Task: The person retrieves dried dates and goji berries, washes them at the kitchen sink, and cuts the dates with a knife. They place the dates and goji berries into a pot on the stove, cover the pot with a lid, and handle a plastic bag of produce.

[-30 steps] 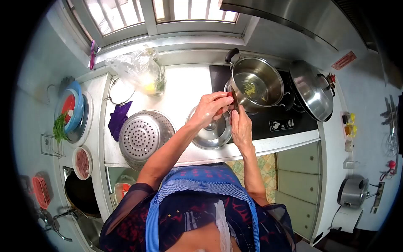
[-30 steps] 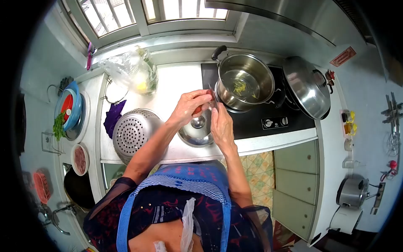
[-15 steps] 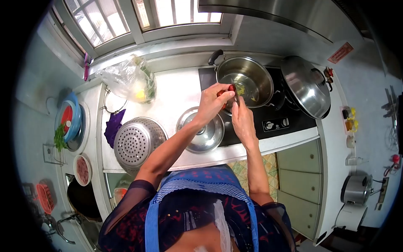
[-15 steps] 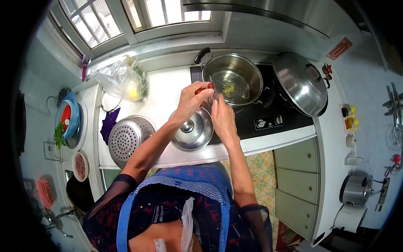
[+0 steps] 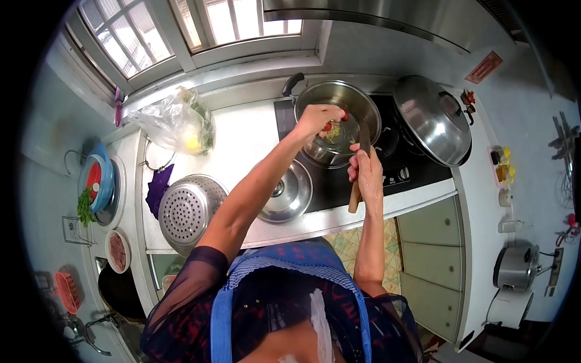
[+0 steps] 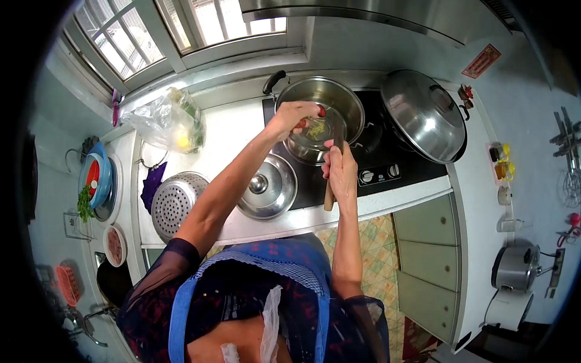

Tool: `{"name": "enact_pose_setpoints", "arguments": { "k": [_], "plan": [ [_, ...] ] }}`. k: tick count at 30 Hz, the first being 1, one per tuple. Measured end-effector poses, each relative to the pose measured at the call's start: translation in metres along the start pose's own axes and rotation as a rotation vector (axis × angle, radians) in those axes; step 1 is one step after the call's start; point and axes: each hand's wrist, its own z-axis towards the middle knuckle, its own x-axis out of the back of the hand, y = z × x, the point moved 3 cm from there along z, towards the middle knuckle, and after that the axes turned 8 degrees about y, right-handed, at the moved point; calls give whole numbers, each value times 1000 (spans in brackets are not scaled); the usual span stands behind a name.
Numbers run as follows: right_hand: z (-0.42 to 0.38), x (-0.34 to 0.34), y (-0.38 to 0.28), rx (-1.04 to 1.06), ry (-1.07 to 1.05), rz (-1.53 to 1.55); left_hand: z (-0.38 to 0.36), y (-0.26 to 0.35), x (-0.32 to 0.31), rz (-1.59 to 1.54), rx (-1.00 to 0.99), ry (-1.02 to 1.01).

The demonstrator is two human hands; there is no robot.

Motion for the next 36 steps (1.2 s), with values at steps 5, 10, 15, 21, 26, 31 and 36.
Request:
{"name": "enact_pose_setpoints", "arguments": {
  "k": [5, 10, 15, 21, 26, 31, 36],
  "plan": [
    [0, -2, 6, 15, -36, 52, 24, -38, 12, -840, 340, -272],
    [-2, -19, 1, 95, -43, -82, -6, -37, 3, -1226, 553, -134],
    [8, -38, -24, 436, 60, -268, -19, -33, -6, -1080, 451, -118],
    [24, -39, -25, 346, 59, -150, -29, -18, -7, -1095, 403, 18],
    [27, -24, -7, 171, 17, -25, -30, -17, -2, -1145, 450, -173],
    [11, -27, -11, 329, 13, -236, -29, -22, -6, -1031, 430, -204],
    [8, -26, -6, 457, 74, -343, -32, -23, -11, -939, 415, -216]
  ]
}}
